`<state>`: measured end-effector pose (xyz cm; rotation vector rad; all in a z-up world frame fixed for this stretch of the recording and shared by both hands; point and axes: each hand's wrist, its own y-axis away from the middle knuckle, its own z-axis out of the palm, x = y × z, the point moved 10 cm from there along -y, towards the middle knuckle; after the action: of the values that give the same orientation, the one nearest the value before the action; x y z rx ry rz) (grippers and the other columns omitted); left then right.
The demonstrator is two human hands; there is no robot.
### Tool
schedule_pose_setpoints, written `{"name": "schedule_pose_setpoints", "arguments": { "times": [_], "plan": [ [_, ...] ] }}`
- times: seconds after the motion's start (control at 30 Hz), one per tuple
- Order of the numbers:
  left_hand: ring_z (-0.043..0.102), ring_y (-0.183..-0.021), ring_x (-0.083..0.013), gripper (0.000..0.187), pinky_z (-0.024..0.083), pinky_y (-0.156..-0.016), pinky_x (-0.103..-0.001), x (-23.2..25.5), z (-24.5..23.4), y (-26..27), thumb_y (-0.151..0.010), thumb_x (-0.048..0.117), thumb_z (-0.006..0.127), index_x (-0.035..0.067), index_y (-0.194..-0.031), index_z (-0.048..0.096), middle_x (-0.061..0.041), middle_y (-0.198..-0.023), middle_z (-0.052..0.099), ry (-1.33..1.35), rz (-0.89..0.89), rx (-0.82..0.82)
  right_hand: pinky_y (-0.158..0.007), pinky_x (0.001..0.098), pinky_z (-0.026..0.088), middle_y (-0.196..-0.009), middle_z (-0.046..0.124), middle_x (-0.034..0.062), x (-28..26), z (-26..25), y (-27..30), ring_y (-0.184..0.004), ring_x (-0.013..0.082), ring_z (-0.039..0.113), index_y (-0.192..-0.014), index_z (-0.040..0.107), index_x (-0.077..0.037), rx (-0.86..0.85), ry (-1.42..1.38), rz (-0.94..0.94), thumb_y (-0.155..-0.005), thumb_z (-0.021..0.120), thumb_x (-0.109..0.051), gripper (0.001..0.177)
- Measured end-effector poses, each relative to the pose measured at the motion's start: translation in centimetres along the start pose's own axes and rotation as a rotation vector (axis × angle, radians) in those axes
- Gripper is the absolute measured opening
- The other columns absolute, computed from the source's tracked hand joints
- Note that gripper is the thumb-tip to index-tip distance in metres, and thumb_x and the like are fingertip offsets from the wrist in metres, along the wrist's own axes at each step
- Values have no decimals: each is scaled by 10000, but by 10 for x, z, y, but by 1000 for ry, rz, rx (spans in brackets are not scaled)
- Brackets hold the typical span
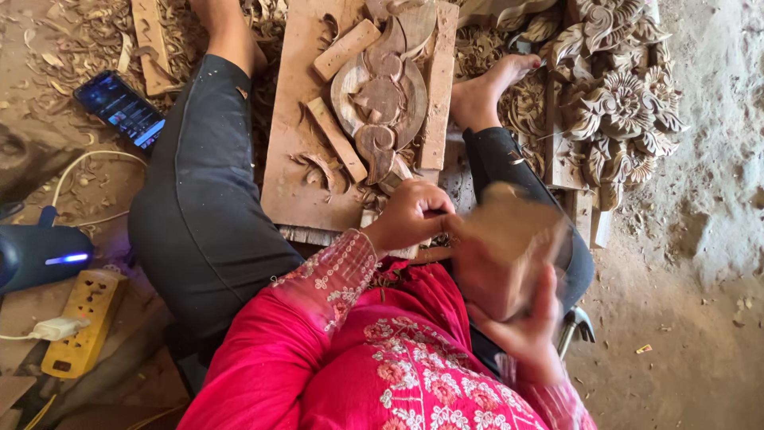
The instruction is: The person carves a wooden piece using a chisel and a wooden mallet. They repeatedly strike the chisel to shape the wood, occasionally adjusting the piece and clearing wood shavings.
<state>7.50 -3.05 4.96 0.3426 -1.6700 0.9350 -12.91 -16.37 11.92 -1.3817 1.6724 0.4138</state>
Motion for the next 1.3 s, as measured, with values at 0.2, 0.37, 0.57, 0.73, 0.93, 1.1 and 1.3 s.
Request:
{"name": "schedule_pose_setpoints", "arguments": {
  "times": [0.2, 0.37, 0.57, 0.73, 0.93, 1.1, 1.3],
  "plan": [
    [674, -758, -227, 385, 481, -759, -427, 29, 36, 8, -851, 517, 740, 153, -729, 712, -21, -729, 684, -494, 217, -142, -1101, 368, 490, -1542, 455, 82, 43, -12, 38, -1334, 216, 522, -1670, 219, -111, 91, -151, 72, -595, 900, -65, 1273],
    [683, -852, -267, 460, 457, -841, -467, 15, 62, 8, -821, 615, 668, 162, -767, 725, -44, -787, 712, -524, 148, -296, -1263, 403, 384, -1670, 341, 78, 43, -40, 39, -1471, 206, 408, -1749, 143, -142, 265, -151, 176, -648, 838, 24, 1312],
    [673, -742, -335, 612, 462, -735, -469, -8, 54, -11, -878, 722, 556, 145, -756, 721, -76, -700, 678, -392, -3, -285, -1291, 387, 326, -1709, 305, 73, 38, -58, 40, -1512, 216, 348, -1713, 98, -123, 352, -237, 152, -698, 841, 24, 1267],
    [667, -683, -318, 626, 459, -672, -454, -1, 48, -14, -886, 726, 556, 139, -731, 709, -70, -662, 654, -302, -9, -200, -1148, 466, 459, -1436, 502, 138, 34, -52, 35, -1264, 306, 530, -1613, 265, -22, 364, -419, 201, -698, 847, -40, 1085],
    [667, -667, -303, 573, 463, -663, -448, -2, 27, -25, -859, 700, 613, 163, -679, 699, -68, -651, 650, -324, -11, -26, -1084, 533, 380, -1536, 373, 258, 7, -14, -2, -1368, 414, 420, -1595, 220, -15, 80, 155, 191, -581, 869, 14, 1204],
    [661, -680, -304, 564, 453, -668, -458, 10, 20, -23, -918, 652, 610, 139, -689, 667, -53, -663, 642, -272, 63, 17, -1040, 442, 567, -1404, 527, 233, 13, -23, -8, -1192, 330, 652, -1660, 308, -53, 274, -495, 248, -806, 861, -90, 1017],
    [634, -582, -279, 618, 453, -576, -418, 10, 33, -28, -901, 692, 592, 130, -653, 657, -57, -591, 601, -216, -38, -60, -832, 471, 620, -1320, 536, 219, 4, -38, -8, -1023, 391, 693, -1653, 224, -101, 387, -604, 184, -834, 879, -93, 1048]
  ]
}}
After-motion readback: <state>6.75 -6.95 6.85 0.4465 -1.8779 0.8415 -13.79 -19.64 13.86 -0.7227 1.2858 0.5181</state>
